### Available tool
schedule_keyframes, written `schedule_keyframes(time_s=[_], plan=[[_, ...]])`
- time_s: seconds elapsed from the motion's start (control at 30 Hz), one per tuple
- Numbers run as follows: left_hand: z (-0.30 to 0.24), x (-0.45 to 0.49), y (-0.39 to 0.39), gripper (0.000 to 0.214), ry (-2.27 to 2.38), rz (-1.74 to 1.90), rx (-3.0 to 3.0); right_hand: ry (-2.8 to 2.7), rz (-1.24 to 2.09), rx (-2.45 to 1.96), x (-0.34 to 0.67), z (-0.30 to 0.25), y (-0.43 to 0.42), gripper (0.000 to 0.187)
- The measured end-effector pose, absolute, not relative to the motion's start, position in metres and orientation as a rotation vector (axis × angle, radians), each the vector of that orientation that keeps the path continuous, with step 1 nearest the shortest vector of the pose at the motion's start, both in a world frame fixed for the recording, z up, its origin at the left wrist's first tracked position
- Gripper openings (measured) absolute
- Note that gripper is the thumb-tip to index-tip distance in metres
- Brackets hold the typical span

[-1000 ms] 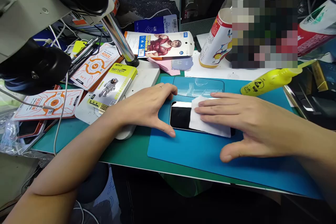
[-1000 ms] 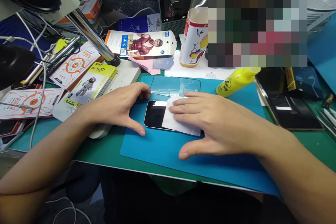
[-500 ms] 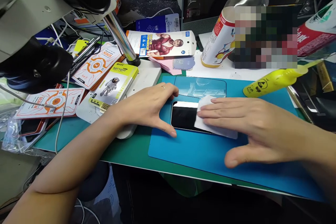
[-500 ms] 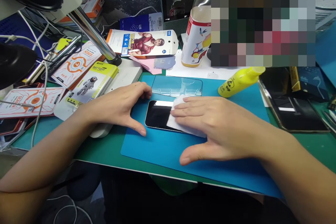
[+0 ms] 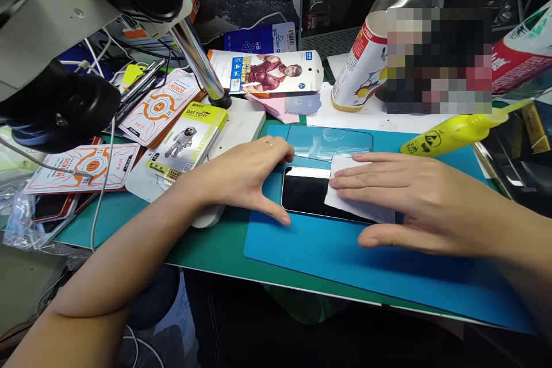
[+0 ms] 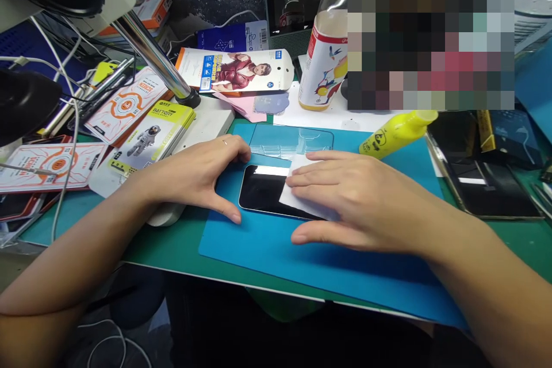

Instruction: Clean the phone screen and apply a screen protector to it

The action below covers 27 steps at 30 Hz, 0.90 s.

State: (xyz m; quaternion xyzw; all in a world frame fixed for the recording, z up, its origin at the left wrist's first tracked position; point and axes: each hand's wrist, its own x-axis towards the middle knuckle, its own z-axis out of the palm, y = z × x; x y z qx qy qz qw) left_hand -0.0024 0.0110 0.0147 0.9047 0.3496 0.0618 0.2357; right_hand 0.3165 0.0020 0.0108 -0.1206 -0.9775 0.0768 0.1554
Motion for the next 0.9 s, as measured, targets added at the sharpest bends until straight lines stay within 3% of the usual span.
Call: schedule_keyframes(time_s=[0.17, 0.37, 0.53, 0.73, 0.9], plan=[[0.014, -0.003, 0.011, 0.09, 0.951, 0.18, 2.493, -2.861, 0.209, -0.355, 0.311, 0.007, 0.001, 0.066], [0.013, -0.003, 0.011, 0.089, 0.953, 0.16, 2.499, -2.807, 0.162, -0.375, 0.314, 0.006, 0.001, 0.05], [0.011, -0.003, 0.01, 0.09, 0.931, 0.187, 2.522, -2.912, 0.213, -0.423, 0.297, -0.004, -0.007, 0.084], [0.008, -0.003, 0.009, 0.094, 0.897, 0.232, 2.536, -2.901, 0.248, -0.514, 0.274, -0.021, -0.02, 0.111], [0.008, -0.003, 0.01, 0.098, 0.899, 0.243, 2.529, -2.911, 0.292, -0.461, 0.265, -0.023, -0.03, 0.117]])
